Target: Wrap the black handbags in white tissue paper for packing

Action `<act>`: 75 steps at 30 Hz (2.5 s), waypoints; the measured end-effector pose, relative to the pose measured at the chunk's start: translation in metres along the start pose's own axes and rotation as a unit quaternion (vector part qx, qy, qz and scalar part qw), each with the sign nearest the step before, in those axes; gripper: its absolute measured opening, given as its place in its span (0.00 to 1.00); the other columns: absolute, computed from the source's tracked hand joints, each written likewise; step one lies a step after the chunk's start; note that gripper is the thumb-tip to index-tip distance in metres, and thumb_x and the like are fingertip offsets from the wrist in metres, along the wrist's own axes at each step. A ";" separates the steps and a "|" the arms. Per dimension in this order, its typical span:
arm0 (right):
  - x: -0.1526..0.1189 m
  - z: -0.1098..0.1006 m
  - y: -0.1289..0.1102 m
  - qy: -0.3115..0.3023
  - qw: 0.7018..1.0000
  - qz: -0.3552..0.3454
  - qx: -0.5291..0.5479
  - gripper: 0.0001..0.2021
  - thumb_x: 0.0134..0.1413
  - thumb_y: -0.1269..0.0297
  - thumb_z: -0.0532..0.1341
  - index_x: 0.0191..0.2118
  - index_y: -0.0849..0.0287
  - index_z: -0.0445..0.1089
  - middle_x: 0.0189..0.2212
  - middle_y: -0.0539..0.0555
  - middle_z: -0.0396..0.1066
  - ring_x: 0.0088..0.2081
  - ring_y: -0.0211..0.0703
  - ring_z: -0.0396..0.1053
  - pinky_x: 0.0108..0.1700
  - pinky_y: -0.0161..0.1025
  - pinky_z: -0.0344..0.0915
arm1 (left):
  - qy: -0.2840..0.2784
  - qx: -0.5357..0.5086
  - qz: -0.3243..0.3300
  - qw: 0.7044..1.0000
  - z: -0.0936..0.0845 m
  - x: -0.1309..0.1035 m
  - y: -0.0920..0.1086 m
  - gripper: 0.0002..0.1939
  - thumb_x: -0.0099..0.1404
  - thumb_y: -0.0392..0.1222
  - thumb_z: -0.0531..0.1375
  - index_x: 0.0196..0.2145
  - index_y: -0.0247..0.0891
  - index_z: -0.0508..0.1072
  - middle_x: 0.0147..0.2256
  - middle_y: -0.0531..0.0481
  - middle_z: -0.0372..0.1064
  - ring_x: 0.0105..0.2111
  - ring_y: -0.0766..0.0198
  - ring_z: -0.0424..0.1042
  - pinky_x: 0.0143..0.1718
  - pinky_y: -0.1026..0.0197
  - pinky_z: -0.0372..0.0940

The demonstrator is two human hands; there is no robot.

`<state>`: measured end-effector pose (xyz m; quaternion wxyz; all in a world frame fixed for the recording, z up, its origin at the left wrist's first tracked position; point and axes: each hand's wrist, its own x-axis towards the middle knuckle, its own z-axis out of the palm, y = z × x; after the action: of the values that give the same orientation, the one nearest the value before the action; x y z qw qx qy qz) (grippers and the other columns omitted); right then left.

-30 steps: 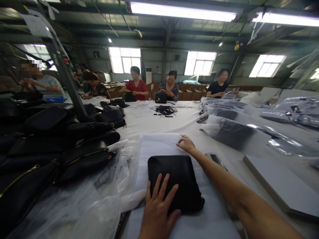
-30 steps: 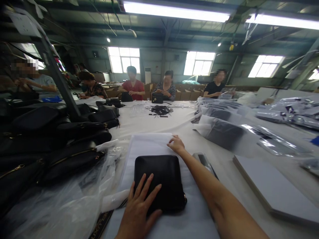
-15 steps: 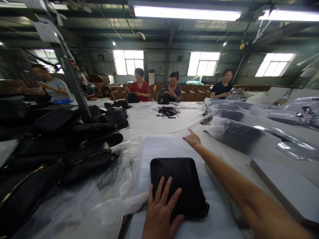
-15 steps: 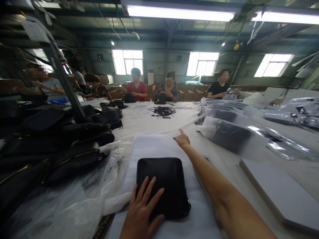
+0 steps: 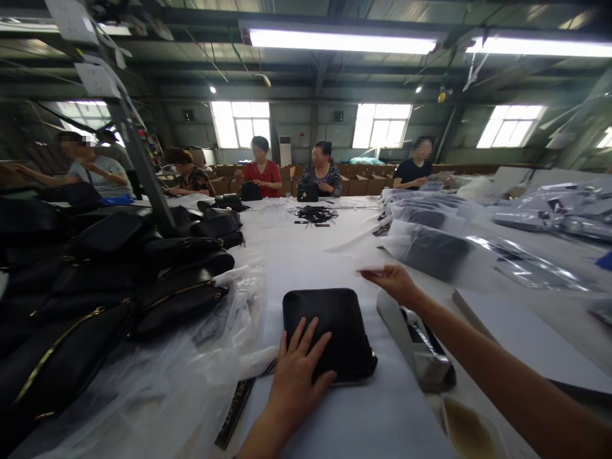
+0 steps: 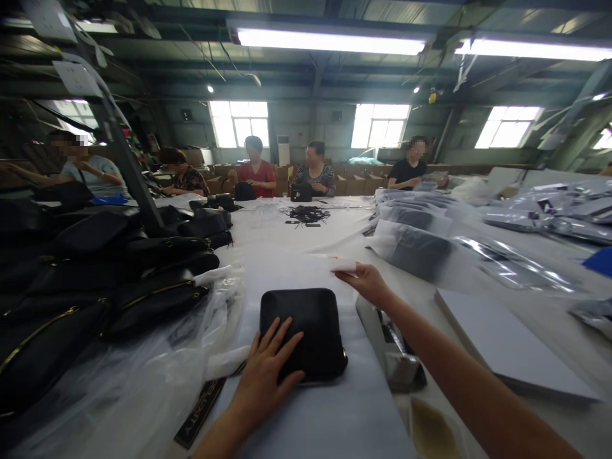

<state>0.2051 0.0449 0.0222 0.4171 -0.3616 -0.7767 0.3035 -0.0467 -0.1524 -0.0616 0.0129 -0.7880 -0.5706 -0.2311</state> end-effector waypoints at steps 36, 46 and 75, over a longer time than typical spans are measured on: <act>-0.145 0.098 -0.019 -0.140 0.914 -0.159 -0.347 0.39 0.55 0.62 0.66 0.69 0.59 0.51 0.69 0.61 0.47 0.69 0.57 0.43 0.67 0.58 0.50 | 0.112 0.093 0.116 0.983 -0.022 0.018 -0.017 0.09 0.71 0.41 0.56 0.46 0.41 0.73 0.49 0.47 0.76 0.47 0.58 0.76 0.56 0.48 0.65; -0.178 0.066 -0.047 -0.149 0.951 -0.137 -0.232 0.18 0.60 0.65 0.63 0.55 0.53 0.71 0.56 0.57 0.70 0.59 0.52 0.64 0.62 0.55 0.59 | -0.043 0.055 0.110 0.991 -0.004 0.007 0.003 0.33 0.69 0.52 0.56 0.66 0.34 0.57 0.67 0.37 0.52 0.67 0.50 0.51 0.65 0.44 0.52; -0.227 0.061 -0.084 -0.318 0.937 0.015 -0.143 0.08 0.61 0.65 0.60 0.35 0.53 0.79 0.33 0.50 0.77 0.36 0.41 0.73 0.41 0.36 0.67 | -0.059 0.021 0.091 0.994 -0.010 0.005 0.001 0.30 0.69 0.50 0.56 0.65 0.36 0.58 0.67 0.41 0.52 0.67 0.52 0.50 0.66 0.47 0.48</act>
<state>0.2149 -0.1974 -0.0388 0.0873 -0.3136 -0.8983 0.2951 -0.0480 -0.1511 -0.0508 0.0166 -0.8486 -0.5005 -0.1704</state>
